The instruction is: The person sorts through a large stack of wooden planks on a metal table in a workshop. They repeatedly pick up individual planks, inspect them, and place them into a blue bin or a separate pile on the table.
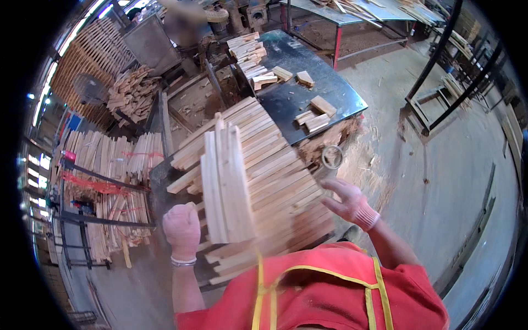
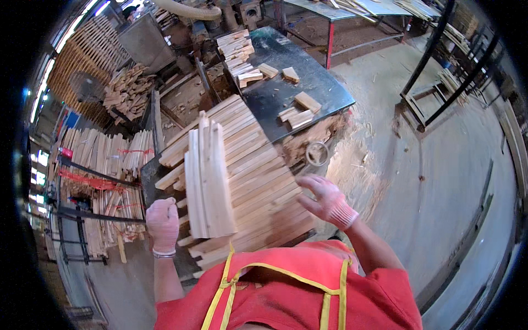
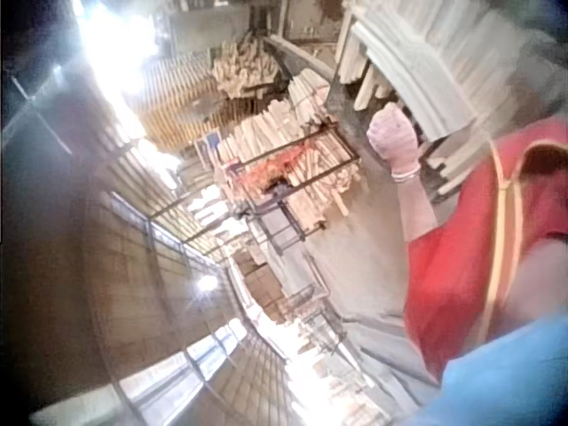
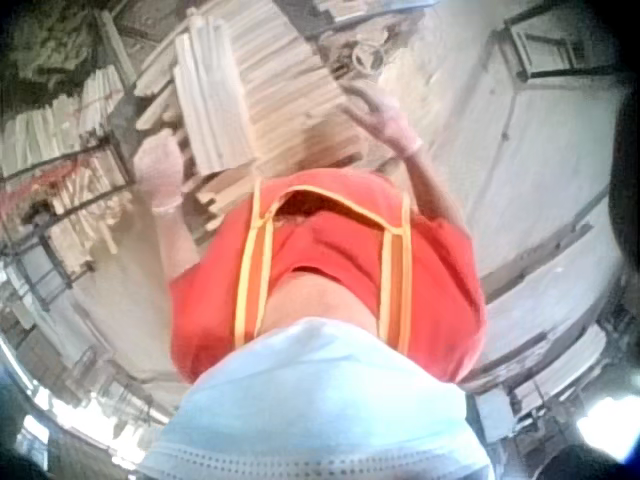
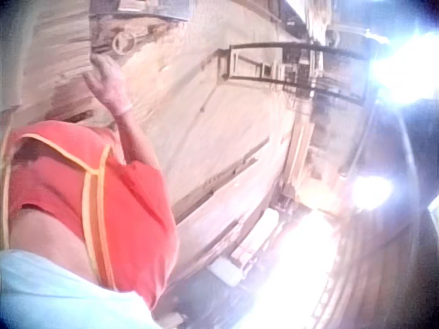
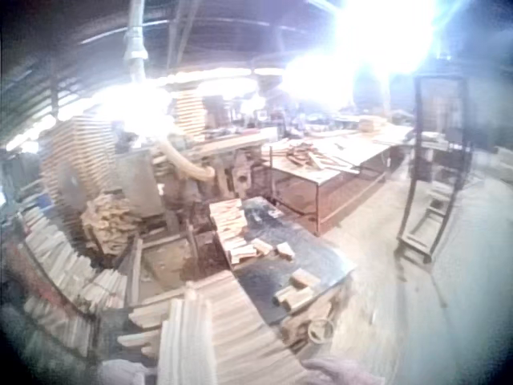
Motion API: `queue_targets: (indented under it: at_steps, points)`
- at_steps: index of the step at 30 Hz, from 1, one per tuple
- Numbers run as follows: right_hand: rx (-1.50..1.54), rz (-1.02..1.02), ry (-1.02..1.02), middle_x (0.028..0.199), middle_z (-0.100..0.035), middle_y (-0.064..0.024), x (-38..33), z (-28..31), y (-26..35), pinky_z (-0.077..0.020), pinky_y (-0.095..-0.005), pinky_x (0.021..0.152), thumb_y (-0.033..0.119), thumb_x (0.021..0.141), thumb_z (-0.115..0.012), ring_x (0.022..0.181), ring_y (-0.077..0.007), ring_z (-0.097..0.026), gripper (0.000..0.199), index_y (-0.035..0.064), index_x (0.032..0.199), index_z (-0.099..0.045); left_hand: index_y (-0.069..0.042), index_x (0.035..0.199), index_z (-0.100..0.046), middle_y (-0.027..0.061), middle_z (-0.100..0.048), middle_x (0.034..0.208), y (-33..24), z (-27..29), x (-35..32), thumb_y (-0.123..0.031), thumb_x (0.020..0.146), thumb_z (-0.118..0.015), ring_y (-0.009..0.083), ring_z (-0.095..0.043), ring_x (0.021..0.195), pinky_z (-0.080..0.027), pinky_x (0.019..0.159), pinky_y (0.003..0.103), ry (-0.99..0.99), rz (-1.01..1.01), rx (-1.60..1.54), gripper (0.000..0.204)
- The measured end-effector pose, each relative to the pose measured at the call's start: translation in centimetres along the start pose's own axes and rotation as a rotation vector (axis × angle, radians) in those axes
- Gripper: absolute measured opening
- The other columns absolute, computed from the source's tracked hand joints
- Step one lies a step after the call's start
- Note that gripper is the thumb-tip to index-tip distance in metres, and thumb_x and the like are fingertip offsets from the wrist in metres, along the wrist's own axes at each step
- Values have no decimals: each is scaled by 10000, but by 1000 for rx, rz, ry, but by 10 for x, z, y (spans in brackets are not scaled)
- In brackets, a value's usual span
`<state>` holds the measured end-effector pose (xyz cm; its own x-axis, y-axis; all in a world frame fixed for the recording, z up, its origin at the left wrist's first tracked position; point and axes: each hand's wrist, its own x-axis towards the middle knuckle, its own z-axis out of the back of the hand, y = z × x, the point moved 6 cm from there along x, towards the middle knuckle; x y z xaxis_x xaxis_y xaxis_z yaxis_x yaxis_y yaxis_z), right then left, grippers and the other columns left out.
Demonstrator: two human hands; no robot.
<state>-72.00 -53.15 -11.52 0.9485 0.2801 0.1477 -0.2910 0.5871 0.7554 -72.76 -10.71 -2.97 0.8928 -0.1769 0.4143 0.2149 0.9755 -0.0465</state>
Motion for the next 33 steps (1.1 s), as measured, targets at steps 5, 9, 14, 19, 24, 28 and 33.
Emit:
queue_targets:
  at_steps: [5,9,14,19,24,28,33]
  points:
    - [50,-396,138,1124,-716,-180,-129,60,-170,-543,-438,950,258,963,-639,1083,-376,-677,276,81,1155,-730,-53,1009,-666,141,-669,940,-158,-29,11,-36,801,-743,348,-656,910,-517,796,465,-257,-59,-125,222]
    - [-207,-694,491,1188,-726,-175,-239,106,-274,-535,-453,985,386,947,-611,1129,-380,-675,435,116,1279,-690,-61,1087,-674,143,-642,1097,-301,-79,94,-172,801,-771,350,-629,1032,-503,895,463,75,-147,-270,322]
    - [-90,-891,645,1311,-693,-181,-299,170,-350,-512,-425,1045,423,918,-613,1238,-346,-651,575,123,1410,-616,-97,1346,-606,146,-553,1401,-340,-192,184,-337,761,-821,345,-522,1291,-443,1068,461,357,-96,-78,667]
    - [162,-900,268,1355,-680,-185,-265,198,-399,-521,-385,1037,343,932,-658,1229,-302,-672,609,54,1459,-558,-153,1471,-528,146,-487,1498,-326,-265,260,-491,708,-849,352,-435,1392,-411,1106,484,591,-21,121,894]
    - [190,-963,210,1332,-688,-186,-247,239,-474,-532,-342,1013,282,942,-684,1206,-243,-681,585,40,1459,-557,-189,1429,-606,117,-532,1442,-302,-319,281,-529,662,-854,329,-502,1322,-451,1074,454,640,-108,36,875]
    - [223,-1108,178,1260,-698,-160,-225,272,-529,-539,-344,959,275,941,-688,1118,-236,-681,591,32,1462,-552,-159,1167,-746,104,-663,1178,-326,-310,295,-450,665,-853,321,-631,1113,-517,975,440,571,-29,-106,590]
    - [438,-1332,-11,1171,-711,-128,-211,325,-599,-547,-346,891,265,939,-693,1010,-226,-681,599,21,1466,-545,-50,1008,-695,159,-663,1037,-314,-318,281,-341,718,-822,358,-664,978,-531,883,455,277,585,-489,430]
